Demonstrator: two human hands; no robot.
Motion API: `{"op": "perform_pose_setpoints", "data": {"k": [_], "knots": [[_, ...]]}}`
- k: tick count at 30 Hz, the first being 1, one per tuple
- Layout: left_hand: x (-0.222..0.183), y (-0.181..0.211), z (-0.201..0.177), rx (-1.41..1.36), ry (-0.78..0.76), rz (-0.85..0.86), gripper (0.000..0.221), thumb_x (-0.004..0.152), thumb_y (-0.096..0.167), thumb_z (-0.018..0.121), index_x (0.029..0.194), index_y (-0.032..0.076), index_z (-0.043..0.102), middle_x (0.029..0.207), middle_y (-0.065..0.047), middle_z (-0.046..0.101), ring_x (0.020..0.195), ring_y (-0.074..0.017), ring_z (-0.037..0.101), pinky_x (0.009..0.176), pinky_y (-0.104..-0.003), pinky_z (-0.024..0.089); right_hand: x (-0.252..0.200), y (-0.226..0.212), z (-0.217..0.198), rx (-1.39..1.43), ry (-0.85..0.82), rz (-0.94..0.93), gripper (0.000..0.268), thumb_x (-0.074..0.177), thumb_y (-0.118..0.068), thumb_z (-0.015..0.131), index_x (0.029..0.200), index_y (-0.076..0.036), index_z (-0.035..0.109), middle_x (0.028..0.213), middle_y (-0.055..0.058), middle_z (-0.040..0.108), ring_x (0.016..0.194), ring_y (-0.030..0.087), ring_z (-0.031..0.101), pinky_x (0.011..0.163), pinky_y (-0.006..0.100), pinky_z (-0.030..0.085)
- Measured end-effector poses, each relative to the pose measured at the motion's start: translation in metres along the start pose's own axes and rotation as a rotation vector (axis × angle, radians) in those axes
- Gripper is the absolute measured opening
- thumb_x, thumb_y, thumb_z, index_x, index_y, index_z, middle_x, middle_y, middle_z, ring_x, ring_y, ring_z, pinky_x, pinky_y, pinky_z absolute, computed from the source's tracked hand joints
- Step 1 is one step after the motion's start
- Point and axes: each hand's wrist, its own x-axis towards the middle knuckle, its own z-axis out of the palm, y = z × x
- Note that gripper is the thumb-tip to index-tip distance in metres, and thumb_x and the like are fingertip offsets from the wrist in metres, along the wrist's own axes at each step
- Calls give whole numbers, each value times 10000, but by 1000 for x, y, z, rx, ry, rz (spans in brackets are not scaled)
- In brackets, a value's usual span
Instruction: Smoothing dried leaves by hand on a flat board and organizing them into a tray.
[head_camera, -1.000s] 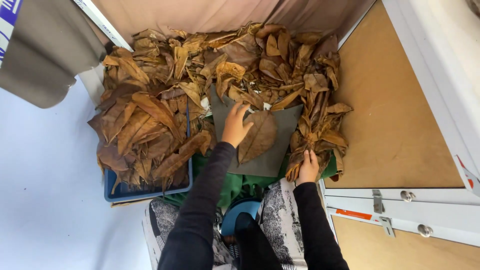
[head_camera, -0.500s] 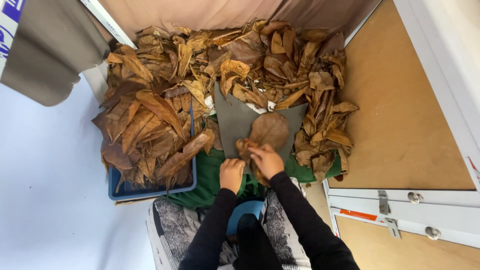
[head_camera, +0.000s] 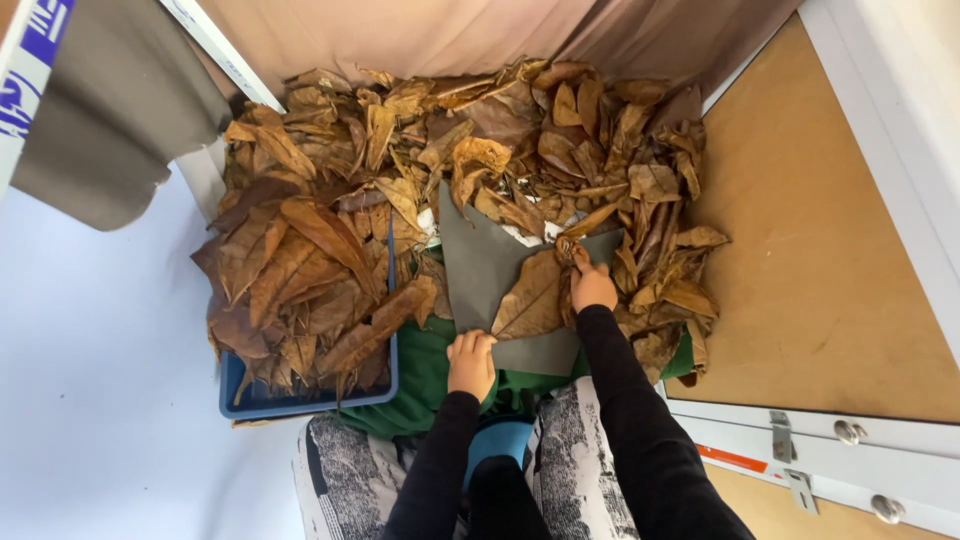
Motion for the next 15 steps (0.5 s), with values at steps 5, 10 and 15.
{"op": "perform_pose_setpoints", "data": {"k": [5, 10, 15], "knots": [[-2, -3, 8, -9, 31, -40, 159, 897, 170, 600, 1047, 222, 601, 1067, 28, 590, 965, -214, 600, 799, -365, 457, -11, -8, -10, 57, -51, -20, 434, 1060, -436, 517, 1482, -350, 565, 1279, 163, 599, 1128, 382, 695, 944, 470, 581], [-1, -5, 8, 15, 44, -15, 147, 912, 184, 579, 1053, 222, 596, 1067, 35, 569, 953, -206, 593, 797, -361, 453, -96, -53, -10, -50, -114, -288, 379, 1025, -494, 522, 1394, -455, 596, 1200, 112, 648, 1096, 361, 712, 901, 462, 602], [-1, -8, 11, -63, 131, -17, 130, 886, 154, 572, 928, 198, 457, 969, 9, 546, 873, -236, 582, 757, -367, 434, -133, -85, -1, -106, -143, -471, 369, 1013, -357, 503, 1351, -413, 640, 1134, 108, 588, 947, 395, 733, 785, 447, 632]]}}
